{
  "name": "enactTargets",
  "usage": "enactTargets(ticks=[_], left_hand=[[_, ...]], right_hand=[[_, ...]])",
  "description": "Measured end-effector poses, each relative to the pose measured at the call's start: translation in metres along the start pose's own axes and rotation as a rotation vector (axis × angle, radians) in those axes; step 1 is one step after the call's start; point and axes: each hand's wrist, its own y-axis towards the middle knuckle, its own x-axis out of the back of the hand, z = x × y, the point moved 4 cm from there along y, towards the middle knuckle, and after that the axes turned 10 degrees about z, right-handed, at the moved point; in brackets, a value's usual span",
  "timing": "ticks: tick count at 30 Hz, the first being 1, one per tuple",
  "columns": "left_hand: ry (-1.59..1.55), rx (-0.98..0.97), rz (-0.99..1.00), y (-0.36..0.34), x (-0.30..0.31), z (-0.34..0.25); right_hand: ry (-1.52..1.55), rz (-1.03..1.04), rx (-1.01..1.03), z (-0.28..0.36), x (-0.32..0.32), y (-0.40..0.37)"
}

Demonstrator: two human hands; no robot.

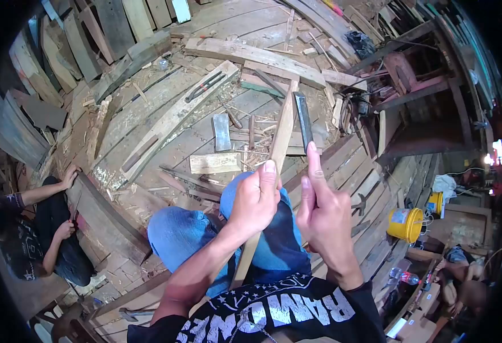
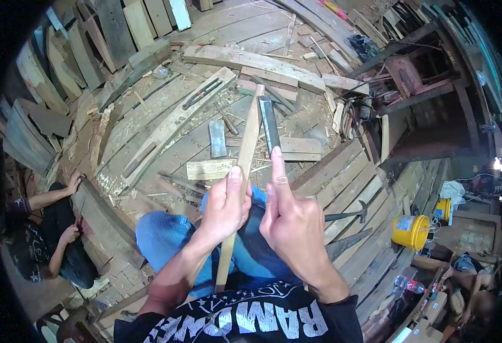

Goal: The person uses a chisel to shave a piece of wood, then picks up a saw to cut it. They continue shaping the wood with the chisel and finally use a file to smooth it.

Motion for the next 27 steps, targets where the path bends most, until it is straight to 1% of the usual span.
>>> enactTargets(ticks=[1, 4, 7, 8, 9, 10, 11, 13, 14, 15, 17, 18, 19, 21, 23, 25, 27], left_hand=[[0.001, 0.001, -0.003, 0.0, 0.0, 0.002], [0.114, 0.01, -0.052, 0.002, 0.002, -0.001], [0.085, 0.01, -0.054, 0.006, 0.007, 0.003], [0.115, -0.063, -0.079, 0.004, 0.002, 0.002], [0.277, -0.106, -0.053, -0.002, -0.01, 0.013], [0.247, -0.069, -0.041, -0.005, -0.01, 0.009], [0.212, -0.032, -0.029, -0.008, -0.011, 0.004], [0.178, -0.02, -0.028, -0.009, -0.007, 0.005], [0.145, -0.028, -0.045, -0.007, -0.004, 0.003], [0.145, -0.033, -0.054, -0.008, -0.003, 0.004], [0.038, -0.079, 0.029, -0.007, -0.004, 0.005], [0.048, -0.071, 0.05, -0.008, -0.005, 0.006], [0.051, -0.07, 0.047, -0.009, -0.004, 0.003], [-0.064, 0.015, 0.1, -0.013, -0.006, -0.002], [-0.059, 0.015, 0.114, -0.014, -0.003, -0.003], [-0.256, 0.112, 0.256, -0.016, -0.002, -0.007], [-0.252, 0.126, 0.267, -0.018, 0.001, -0.011]], right_hand=[[-0.019, -0.036, 0.005, 0.0, -0.004, 0.001], [-0.067, -0.023, 0.009, 0.0, -0.007, 0.006], [-0.096, -0.019, 0.025, -0.005, -0.006, 0.016], [-0.159, -0.063, 0.019, -0.006, -0.003, 0.023], [-0.221, -0.109, 0.018, -0.008, 0.0, 0.032], [-0.232, -0.11, -0.088, -0.006, 0.01, 0.046], [-0.23, -0.116, -0.096, -0.007, 0.014, 0.052], [-0.277, -0.149, -0.043, -0.011, 0.024, 0.051], [-0.189, -0.219, 0.003, -0.014, 0.03, 0.048], [-0.186, -0.219, 0.014, -0.015, 0.034, 0.044], [-0.122, -0.233, 0.006, -0.013, 0.045, 0.035], [-0.147, -0.181, -0.02, -0.009, 0.047, 0.029], [-0.143, -0.181, -0.018, -0.005, 0.047, 0.022], [0.016, -0.064, -0.095, -0.004, 0.04, 0.008], [0.027, -0.042, -0.062, -0.005, 0.035, -0.003], [0.118, -0.032, -0.05, -0.007, 0.032, -0.009], [0.125, -0.013, -0.049, -0.015, 0.03, -0.012]])
